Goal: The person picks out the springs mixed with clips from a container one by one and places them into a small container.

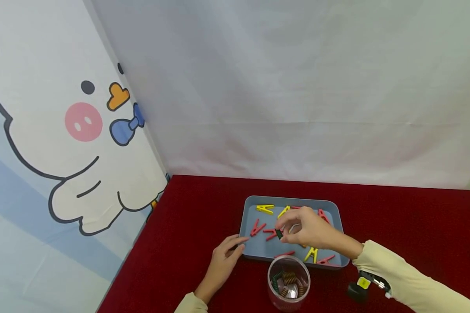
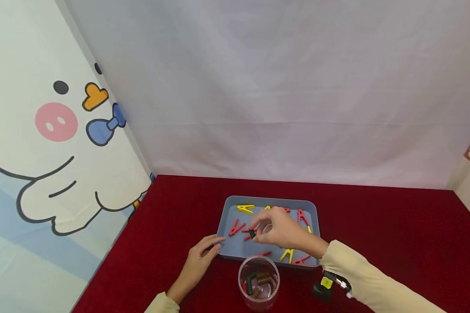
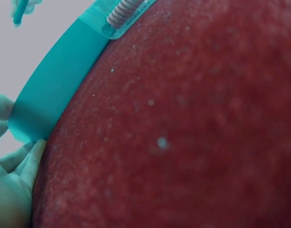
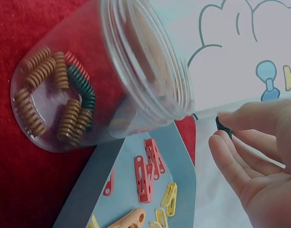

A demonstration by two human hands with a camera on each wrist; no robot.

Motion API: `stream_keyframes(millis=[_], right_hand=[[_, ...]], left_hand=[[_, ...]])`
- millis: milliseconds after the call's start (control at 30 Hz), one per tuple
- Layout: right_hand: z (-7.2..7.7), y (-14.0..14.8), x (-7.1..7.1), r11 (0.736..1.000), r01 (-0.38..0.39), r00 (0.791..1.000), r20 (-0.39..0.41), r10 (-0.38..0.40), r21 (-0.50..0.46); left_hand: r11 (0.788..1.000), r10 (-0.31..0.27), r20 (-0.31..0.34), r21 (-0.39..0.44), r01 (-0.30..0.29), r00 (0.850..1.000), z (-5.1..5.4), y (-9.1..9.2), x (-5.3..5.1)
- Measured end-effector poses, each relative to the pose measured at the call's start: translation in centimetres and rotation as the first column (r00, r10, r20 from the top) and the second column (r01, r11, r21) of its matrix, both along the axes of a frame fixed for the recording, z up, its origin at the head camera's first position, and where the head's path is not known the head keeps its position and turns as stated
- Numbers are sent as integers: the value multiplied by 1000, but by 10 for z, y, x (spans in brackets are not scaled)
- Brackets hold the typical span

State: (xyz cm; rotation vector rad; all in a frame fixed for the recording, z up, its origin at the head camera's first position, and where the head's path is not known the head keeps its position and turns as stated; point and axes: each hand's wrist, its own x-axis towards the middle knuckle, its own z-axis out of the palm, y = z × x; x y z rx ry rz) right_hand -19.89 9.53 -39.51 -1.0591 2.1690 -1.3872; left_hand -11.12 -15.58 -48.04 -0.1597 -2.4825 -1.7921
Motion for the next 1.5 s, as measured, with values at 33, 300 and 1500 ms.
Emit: stream_keyframes(millis=[33,300,1500], right_hand=[[0,1,2,1000,-7,1000,0,7,-8],[7,7,19,998,-51,999,18,52,-42],[4,19,58,991,-134,956,-261,136,25]], left_hand=[[1000,-2,2,2,2,1000,0,1,0],[1000,11,-5,-13,-11,1000,1,-1,5],[1000,25,69,14,-26,997,10,1,-1]])
